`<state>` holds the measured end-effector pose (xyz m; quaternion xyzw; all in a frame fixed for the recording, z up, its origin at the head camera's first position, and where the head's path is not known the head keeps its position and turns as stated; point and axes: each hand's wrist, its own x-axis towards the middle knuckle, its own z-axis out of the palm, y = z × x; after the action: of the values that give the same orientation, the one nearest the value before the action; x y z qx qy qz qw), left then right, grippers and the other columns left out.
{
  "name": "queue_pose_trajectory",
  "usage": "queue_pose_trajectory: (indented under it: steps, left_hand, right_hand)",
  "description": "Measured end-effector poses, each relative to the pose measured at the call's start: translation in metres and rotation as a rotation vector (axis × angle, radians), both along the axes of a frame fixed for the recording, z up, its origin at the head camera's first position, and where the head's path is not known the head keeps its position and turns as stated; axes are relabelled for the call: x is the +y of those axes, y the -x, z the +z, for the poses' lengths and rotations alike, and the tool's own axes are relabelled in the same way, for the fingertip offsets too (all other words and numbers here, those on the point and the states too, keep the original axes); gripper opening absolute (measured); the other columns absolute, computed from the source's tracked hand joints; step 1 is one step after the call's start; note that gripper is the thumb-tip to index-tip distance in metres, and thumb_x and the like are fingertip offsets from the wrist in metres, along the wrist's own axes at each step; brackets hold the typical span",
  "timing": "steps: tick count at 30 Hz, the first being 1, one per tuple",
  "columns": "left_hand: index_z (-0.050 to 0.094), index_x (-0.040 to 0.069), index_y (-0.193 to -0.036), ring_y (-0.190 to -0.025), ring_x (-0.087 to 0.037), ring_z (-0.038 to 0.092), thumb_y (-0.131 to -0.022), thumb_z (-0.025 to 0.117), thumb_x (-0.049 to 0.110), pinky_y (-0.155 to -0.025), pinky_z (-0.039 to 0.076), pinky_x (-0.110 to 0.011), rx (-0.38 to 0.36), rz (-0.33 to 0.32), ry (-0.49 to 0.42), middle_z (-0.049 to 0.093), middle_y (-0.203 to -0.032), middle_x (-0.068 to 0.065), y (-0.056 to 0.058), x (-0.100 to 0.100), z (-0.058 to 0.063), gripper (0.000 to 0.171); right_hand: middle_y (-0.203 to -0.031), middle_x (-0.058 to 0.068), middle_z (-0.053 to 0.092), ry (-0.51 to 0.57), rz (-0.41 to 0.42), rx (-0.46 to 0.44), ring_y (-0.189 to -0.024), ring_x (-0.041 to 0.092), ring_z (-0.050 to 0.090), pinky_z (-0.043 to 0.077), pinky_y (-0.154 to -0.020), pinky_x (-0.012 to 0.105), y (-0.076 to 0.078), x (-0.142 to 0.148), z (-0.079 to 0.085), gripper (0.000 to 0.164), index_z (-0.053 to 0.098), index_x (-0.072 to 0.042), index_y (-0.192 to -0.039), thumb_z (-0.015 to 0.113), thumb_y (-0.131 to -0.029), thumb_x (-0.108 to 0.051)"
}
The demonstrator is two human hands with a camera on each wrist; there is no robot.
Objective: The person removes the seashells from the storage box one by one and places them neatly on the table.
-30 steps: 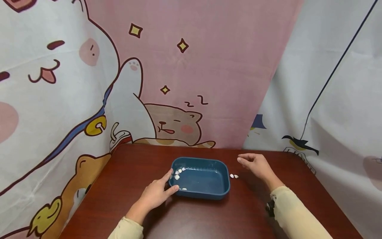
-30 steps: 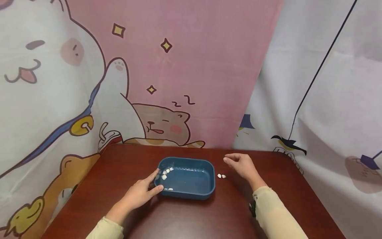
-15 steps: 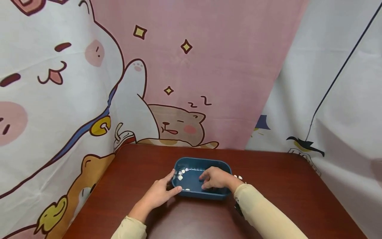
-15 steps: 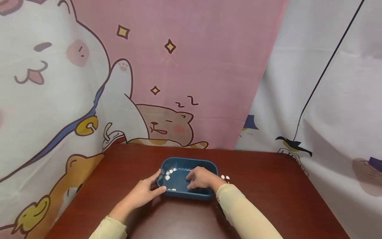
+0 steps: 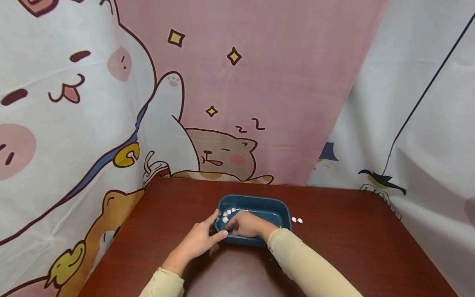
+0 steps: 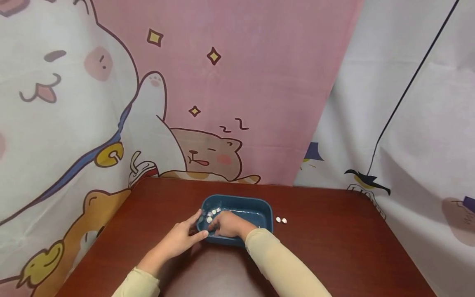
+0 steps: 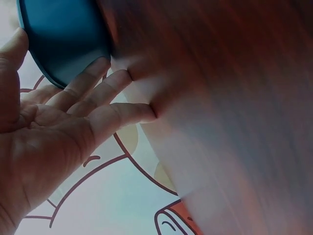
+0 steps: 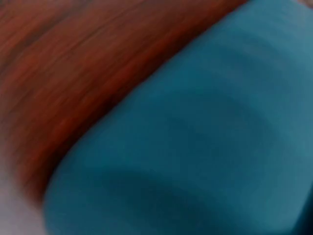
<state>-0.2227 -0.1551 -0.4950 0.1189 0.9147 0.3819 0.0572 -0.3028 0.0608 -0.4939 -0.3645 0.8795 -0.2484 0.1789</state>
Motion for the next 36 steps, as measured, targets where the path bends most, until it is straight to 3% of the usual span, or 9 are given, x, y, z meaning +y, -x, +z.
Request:
queue_pose_trajectory:
  steps: [6,15,22,31,36]
  left_hand:
    - [0.036,0.008,-0.167,-0.136,-0.040,0.064,-0.101,0.072,0.049,-0.111,0.051,-0.061,0.024,0.005,0.006,0.057,-0.155,-0.026,-0.002,0.001,0.001,0.086]
    - [0.035,0.006,-0.167,-0.134,-0.038,0.066,-0.101,0.072,0.047,-0.111,0.051,-0.060,0.043,-0.001,0.007,0.058,-0.154,-0.027,-0.001,0.001,0.002,0.086]
    - [0.033,0.007,-0.168,-0.136,-0.038,0.064,-0.102,0.070,0.049,-0.112,0.050,-0.060,0.020,-0.007,-0.003,0.058,-0.155,-0.026,0.000,0.000,-0.001,0.086]
    - [0.033,0.007,-0.168,-0.138,-0.038,0.063,-0.102,0.070,0.049,-0.112,0.051,-0.059,0.012,0.001,-0.010,0.056,-0.157,-0.024,0.000,0.000,-0.003,0.086]
    - [0.033,0.008,-0.168,-0.141,-0.039,0.060,-0.102,0.070,0.051,-0.114,0.048,-0.060,-0.002,0.014,-0.002,0.053,-0.161,-0.023,-0.001,0.002,-0.002,0.087]
  right_hand:
    - [-0.090,-0.005,0.082,0.001,0.043,0.144,-0.075,-0.003,0.060,0.054,-0.072,0.018,0.000,-0.017,-0.004,0.019,0.087,-0.012,-0.105,0.083,-0.090,-0.002]
    - [-0.087,-0.006,0.082,-0.023,0.029,0.176,-0.074,-0.003,0.062,0.056,-0.076,0.018,0.003,-0.021,-0.008,0.008,0.088,-0.014,-0.097,0.086,-0.090,-0.010]
    - [-0.093,-0.008,0.083,-0.021,0.035,0.232,-0.082,-0.002,0.067,0.058,-0.082,0.021,0.003,-0.018,-0.010,0.010,0.088,-0.016,-0.102,0.086,-0.092,-0.017]
    - [-0.085,-0.004,0.080,0.004,-0.172,0.266,-0.075,0.005,0.067,0.059,-0.075,0.030,0.004,-0.009,-0.012,0.008,0.086,-0.012,-0.093,0.079,-0.095,-0.017]
    - [-0.091,0.001,0.080,-0.028,-0.276,0.290,-0.080,0.012,0.070,0.063,-0.080,0.038,0.006,-0.007,-0.014,0.008,0.084,-0.010,-0.097,0.079,-0.094,-0.016]
